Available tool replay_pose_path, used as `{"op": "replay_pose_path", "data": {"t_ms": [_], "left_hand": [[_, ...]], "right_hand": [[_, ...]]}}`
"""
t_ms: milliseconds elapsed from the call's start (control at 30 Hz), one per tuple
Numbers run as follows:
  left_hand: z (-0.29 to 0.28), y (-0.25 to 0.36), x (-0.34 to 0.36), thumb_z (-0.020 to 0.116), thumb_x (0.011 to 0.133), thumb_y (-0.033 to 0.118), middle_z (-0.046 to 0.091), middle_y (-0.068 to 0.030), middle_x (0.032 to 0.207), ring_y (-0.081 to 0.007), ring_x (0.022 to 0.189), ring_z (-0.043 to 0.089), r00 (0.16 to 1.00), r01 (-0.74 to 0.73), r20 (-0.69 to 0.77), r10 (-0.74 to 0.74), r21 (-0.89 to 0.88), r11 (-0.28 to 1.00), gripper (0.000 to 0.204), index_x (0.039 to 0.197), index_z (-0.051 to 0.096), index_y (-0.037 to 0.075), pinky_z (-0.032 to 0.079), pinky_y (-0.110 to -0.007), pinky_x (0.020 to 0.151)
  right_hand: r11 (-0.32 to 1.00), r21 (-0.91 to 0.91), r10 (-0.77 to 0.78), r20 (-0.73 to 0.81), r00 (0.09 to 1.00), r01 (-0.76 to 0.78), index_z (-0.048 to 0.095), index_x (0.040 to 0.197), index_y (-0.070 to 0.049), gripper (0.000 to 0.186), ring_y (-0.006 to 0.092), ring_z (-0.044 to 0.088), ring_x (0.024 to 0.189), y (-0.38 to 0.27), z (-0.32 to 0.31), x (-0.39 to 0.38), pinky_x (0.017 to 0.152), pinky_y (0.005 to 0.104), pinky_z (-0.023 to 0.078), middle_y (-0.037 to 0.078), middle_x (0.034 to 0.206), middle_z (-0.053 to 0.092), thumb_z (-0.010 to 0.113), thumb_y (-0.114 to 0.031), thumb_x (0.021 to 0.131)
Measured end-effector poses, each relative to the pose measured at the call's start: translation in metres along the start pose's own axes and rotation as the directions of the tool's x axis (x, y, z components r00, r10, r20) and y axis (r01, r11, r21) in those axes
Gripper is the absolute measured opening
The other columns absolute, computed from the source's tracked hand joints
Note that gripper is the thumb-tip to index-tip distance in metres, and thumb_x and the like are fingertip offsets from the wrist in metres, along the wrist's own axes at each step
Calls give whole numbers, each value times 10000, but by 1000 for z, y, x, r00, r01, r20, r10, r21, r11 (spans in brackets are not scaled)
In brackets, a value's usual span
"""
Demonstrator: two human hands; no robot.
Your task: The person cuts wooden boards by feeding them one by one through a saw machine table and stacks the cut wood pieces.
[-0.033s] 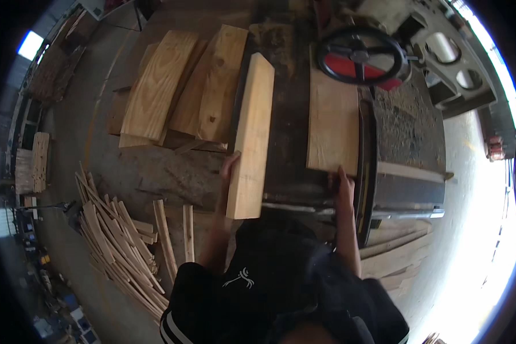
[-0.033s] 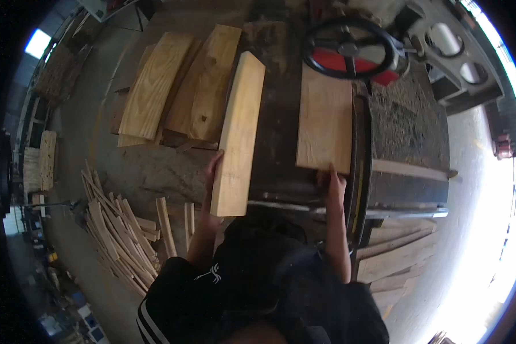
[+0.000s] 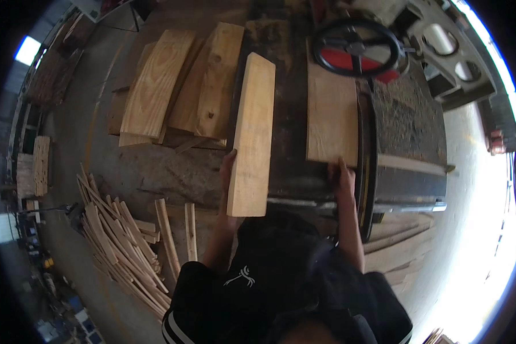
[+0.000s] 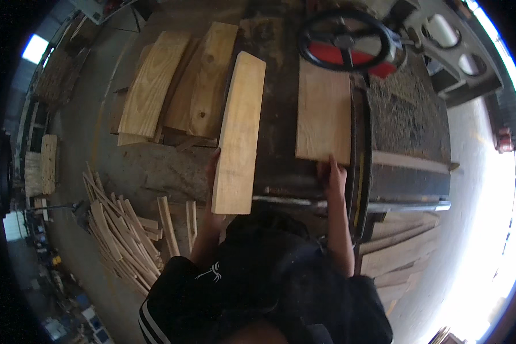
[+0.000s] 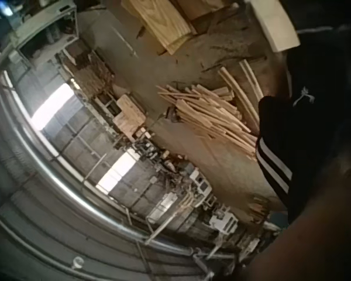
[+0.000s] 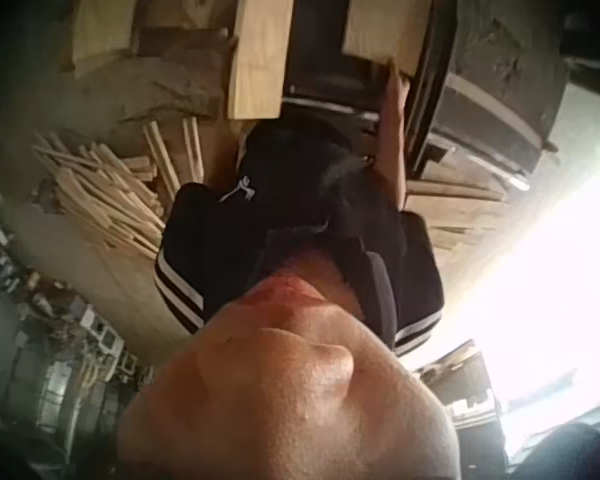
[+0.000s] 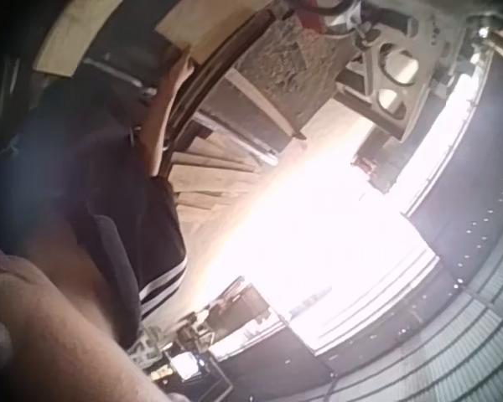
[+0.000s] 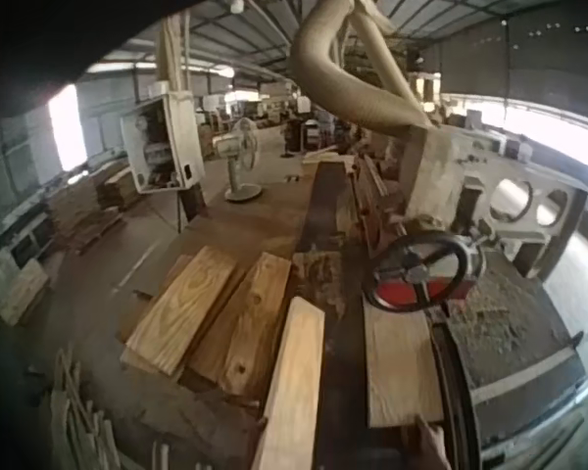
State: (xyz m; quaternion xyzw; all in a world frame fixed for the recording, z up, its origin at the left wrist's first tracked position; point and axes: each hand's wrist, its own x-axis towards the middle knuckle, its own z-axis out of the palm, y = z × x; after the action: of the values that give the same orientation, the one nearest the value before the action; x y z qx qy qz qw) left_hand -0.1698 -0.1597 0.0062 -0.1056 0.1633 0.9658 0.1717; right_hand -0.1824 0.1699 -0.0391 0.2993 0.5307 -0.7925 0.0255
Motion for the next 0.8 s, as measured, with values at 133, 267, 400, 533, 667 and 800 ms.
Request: {"op": "replay_pose_path", "data": {"t_ms": [133, 267, 400, 533, 667, 800], "left_hand": [[27, -51, -20, 653, 857, 457, 364, -223, 1433, -323, 1285, 436, 979, 124, 202, -3, -588, 800, 886, 1486, 230, -1, 426, -480, 1028], [18, -74, -33, 767, 759, 431, 357, -225, 1420, -320, 1308, 395, 941, 238, 339, 4, -671, 702, 1078, 1501, 123, -12, 359, -486, 1081], [16, -97, -43, 711, 811, 425, 400, -220, 1372, -312, 1248, 461, 929, 294, 359, -90, -569, 768, 963, 1480, 184, -24, 429, -483, 1018], [51, -111, -100, 569, 920, 374, 569, -192, 1127, -261, 1049, 605, 991, -130, 21, 129, 178, 975, 643, 1376, 377, -37, 525, -407, 883], [63, -140, -116, 682, 892, 279, 647, -137, 1075, -179, 999, 630, 830, -198, -139, 540, 832, 518, 643, 1374, 443, -74, 511, -289, 871], [55, -170, -127, 687, 898, 134, 577, -155, 1267, -169, 1122, 573, 834, -326, -20, 551, 787, 523, 646, 1430, 377, -63, 466, -314, 958]], "right_hand": [[999, 42, -3, 98, 995, -1, 650, 926, 15, 241, 183, 655, 682, -18, 20, 25, 554, 289, 517, 94, 788, 670, 643, -225, 938], [991, 122, 41, 83, 996, -51, 639, 978, 26, 276, 206, 671, 713, -27, 42, 51, 575, 306, 540, 122, 829, 689, 638, -247, 941], [963, 262, 3, 219, 976, -61, 613, 1081, 20, 346, 216, 680, 806, -37, 29, 73, 642, 333, 555, 137, 919, 689, 609, -303, 957], [982, -78, -130, 366, 921, 170, 602, 1098, -4, 366, 188, 635, 908, -41, 34, -14, 759, 313, 524, 100, 979, 655, 619, -336, 946], [947, -321, 220, 693, 687, 20, 428, 1386, -22, 638, 164, 529, 1121, -13, 3, -169, 877, 331, 482, 95, 1273, 541, 661, -385, 915], [967, -109, -149, 496, 856, 231, 226, 1528, -46, 719, 138, 529, 1157, 32, -44, -203, 929, 276, 472, 101, 1393, 489, 632, -170, 948]]}}
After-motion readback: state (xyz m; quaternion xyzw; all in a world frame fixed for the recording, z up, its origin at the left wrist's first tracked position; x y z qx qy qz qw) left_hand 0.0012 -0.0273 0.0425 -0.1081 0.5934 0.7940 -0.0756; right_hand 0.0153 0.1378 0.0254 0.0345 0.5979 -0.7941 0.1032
